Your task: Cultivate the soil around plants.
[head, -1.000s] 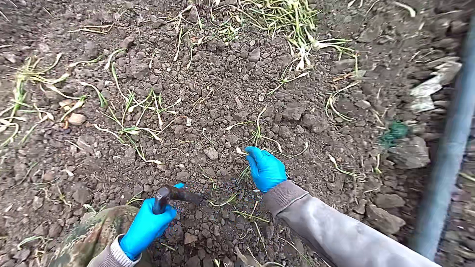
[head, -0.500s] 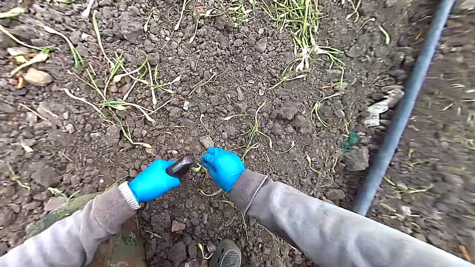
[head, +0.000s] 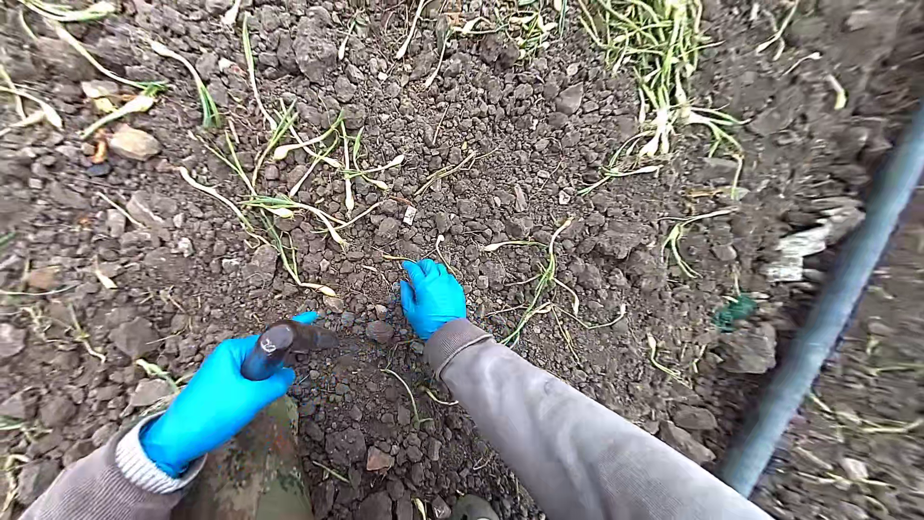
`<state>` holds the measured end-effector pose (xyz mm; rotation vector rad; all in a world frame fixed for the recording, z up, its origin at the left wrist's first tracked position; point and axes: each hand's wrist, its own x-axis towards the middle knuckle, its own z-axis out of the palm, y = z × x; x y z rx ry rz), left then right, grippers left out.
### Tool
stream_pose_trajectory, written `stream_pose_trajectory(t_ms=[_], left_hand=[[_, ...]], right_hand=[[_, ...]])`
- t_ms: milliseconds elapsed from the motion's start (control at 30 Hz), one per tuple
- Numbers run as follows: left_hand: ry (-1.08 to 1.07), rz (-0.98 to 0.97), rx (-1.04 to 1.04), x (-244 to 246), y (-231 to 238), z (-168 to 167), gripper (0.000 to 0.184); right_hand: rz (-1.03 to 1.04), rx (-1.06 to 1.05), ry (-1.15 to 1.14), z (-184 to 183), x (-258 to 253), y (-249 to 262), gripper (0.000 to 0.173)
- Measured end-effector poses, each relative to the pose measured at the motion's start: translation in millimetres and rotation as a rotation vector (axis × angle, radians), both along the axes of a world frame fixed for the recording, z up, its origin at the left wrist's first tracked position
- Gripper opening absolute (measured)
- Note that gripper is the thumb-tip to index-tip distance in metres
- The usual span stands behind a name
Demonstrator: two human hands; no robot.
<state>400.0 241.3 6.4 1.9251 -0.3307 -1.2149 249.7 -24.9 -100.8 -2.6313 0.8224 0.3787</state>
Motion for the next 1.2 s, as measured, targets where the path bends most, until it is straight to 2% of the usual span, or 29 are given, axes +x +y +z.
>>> stream_pose_trajectory(t_ms=[67, 133, 200, 267, 300, 367, 433, 500, 567, 600, 633, 700, 733, 767, 833, 900, 967, 1033, 1100, 1133, 1200], left_hand=[[0.036, 0.143, -0.144, 8, 2, 12, 0.008], [0.079, 0.218, -0.31, 12, 0, 26, 0.024], [0.08, 0.157, -0.265, 14, -11, 30, 0.033], [0.067, -0.01, -0.1, 12, -23, 12, 0.023], [0.094, -0.09, -0.043, 12, -26, 0, 0.006], [0.19, -0.148, -0.003, 24, -24, -4, 0.01], [0.207, -0.089, -0.05, 39, -18, 12, 0.018], [0.106, -0.068, -0.174, 50, -15, 39, 0.006], [0.019, -0.14, -0.276, 52, -20, 59, 0.023], [0.001, -0.173, -0.24, 50, -30, 59, 0.02], [-0.005, -0.206, -0.145, 44, -41, 50, 0.01], [0.115, -0.315, 0.065, 30, -54, 6, 0.015], [0.182, -0.312, 0.105, 26, -51, -15, 0.015], [0.247, -0.264, 0.108, 26, -45, -28, 0.015], [0.345, -0.094, 0.057, 27, -27, -29, 0.013], [0.334, 0.043, -0.005, 36, -9, -7, 0.011], [0.198, 0.134, -0.076, 41, 11, 18, 0.015], [0.014, 0.175, -0.118, 42, 29, 30, 0.009], [-0.101, 0.146, -0.076, 43, 32, 18, 0.013], [-0.119, 0.105, -0.033, 44, 30, 7, 0.02], [-0.09, 0.065, 0.038, 47, 29, -8, 0.009]], right_hand=[[-0.093, 0.013, 0.125, -6, 27, -26, 0.037], [-0.061, 0.017, 0.122, -16, 38, -38, 0.026], [0.003, 0.004, 0.09, -19, 39, -40, 0.021], [0.035, 0.012, 0.044, -14, 33, -34, 0.021], [0.054, 0.026, 0.001, -7, 28, -27, 0.021], [0.133, 0.056, -0.123, 3, 14, -4, 0.019], [0.237, 0.09, -0.238, 6, -4, 21, 0.016], [0.294, 0.148, -0.186, 4, -16, 39, 0.016], [0.29, 0.186, -0.11, 1, -26, 51, 0.018], [0.275, 0.187, -0.123, 1, -27, 53, 0.018], [0.258, 0.185, -0.149, 3, -25, 53, 0.017], [0.269, 0.16, -0.208, 13, -12, 53, 0.015], [0.303, 0.142, -0.219, 16, -3, 54, 0.014], [0.352, 0.124, -0.193, 16, 6, 57, 0.014], [0.484, 0.132, 0.013, 11, 21, 71, 0.017], [0.614, 0.209, 0.283, -3, 34, 89, 0.02], [0.67, 0.263, 0.373, -12, 37, 97, 0.024], [0.629, 0.266, 0.259, -9, 32, 100, 0.039], [0.471, 0.191, 0.025, -8, 42, 102, 0.033], [0.361, 0.164, -0.008, -6, 57, 103, 0.035], [0.193, 0.243, 0.25, 4, 100, 102, 0.052]])
